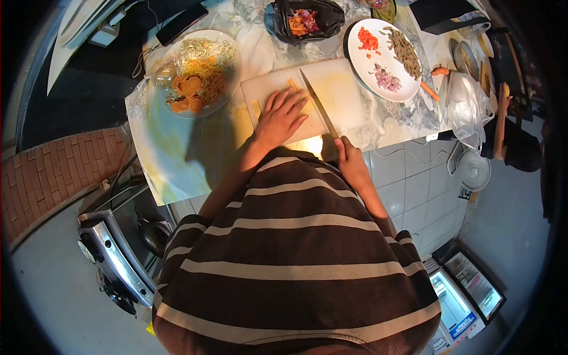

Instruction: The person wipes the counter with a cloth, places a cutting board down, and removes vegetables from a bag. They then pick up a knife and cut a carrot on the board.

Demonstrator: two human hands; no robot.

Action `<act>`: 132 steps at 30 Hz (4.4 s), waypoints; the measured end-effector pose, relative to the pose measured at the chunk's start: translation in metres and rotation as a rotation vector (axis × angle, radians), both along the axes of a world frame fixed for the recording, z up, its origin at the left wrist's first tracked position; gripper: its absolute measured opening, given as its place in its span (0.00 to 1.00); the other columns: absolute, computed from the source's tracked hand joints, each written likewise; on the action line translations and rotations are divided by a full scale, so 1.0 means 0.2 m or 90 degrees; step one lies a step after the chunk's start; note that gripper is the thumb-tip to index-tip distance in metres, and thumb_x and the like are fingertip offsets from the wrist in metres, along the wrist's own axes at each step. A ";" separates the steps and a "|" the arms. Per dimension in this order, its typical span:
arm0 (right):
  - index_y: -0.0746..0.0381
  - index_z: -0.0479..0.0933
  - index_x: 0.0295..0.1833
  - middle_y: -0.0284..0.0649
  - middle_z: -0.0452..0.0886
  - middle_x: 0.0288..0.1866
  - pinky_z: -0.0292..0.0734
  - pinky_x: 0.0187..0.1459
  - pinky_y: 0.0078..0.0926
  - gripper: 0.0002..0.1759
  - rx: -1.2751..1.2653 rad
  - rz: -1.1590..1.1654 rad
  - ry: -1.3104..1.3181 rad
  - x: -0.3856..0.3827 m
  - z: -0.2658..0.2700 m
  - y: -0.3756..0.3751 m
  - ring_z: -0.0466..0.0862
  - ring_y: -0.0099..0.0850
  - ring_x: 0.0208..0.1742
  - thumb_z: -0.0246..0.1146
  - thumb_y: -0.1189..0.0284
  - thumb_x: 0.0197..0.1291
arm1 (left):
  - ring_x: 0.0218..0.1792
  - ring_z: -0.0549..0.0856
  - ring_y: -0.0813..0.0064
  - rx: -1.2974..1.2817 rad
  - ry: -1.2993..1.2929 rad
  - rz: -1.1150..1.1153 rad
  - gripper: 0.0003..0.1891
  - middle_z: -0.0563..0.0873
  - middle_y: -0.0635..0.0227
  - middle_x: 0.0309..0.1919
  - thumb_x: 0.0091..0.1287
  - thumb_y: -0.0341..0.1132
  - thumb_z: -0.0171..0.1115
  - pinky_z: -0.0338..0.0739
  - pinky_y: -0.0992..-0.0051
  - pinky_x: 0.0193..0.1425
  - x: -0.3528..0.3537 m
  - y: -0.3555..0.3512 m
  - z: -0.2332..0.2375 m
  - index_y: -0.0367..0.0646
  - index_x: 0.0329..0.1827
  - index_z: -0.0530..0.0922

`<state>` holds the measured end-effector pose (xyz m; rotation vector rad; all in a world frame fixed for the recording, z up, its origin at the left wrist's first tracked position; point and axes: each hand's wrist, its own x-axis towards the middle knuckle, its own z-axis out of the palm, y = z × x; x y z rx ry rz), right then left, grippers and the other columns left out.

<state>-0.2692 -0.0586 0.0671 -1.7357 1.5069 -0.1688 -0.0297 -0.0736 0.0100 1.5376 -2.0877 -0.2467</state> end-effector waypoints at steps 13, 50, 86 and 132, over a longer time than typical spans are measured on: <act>0.71 0.76 0.50 0.61 0.80 0.32 0.74 0.43 0.45 0.30 0.108 -0.084 -0.077 -0.05 -0.02 0.01 0.82 0.57 0.37 0.45 0.51 0.77 | 0.71 0.67 0.62 0.002 0.015 0.019 0.24 0.73 0.64 0.68 0.69 0.42 0.61 0.57 0.57 0.76 0.00 0.00 0.02 0.43 0.66 0.74; 0.55 0.67 0.35 0.26 0.64 0.19 0.52 0.12 0.14 0.27 0.434 0.032 -0.269 0.19 0.18 -0.08 0.57 0.15 0.13 0.45 0.43 0.74 | 0.44 0.81 0.79 0.060 1.004 0.225 0.17 0.81 0.69 0.42 0.63 0.20 0.68 0.76 0.80 0.51 0.24 0.01 0.12 0.40 0.52 0.74; 0.63 0.73 0.43 0.31 0.65 0.16 0.54 0.12 0.21 0.26 0.345 -0.119 -0.327 0.00 0.22 -0.09 0.61 0.19 0.11 0.45 0.50 0.77 | 0.54 0.79 0.54 -0.130 -0.032 0.513 0.16 0.81 0.54 0.50 0.68 0.38 0.64 0.72 0.57 0.61 1.00 0.09 0.24 0.36 0.51 0.80; 0.67 0.76 0.46 0.62 0.80 0.29 0.73 0.40 0.52 0.24 0.033 0.081 -0.028 0.05 0.05 -0.16 0.81 0.62 0.38 0.48 0.55 0.75 | 0.60 0.77 0.65 -0.042 0.066 0.004 0.18 0.80 0.68 0.57 0.66 0.37 0.64 0.70 0.64 0.64 -0.02 0.08 0.05 0.43 0.57 0.80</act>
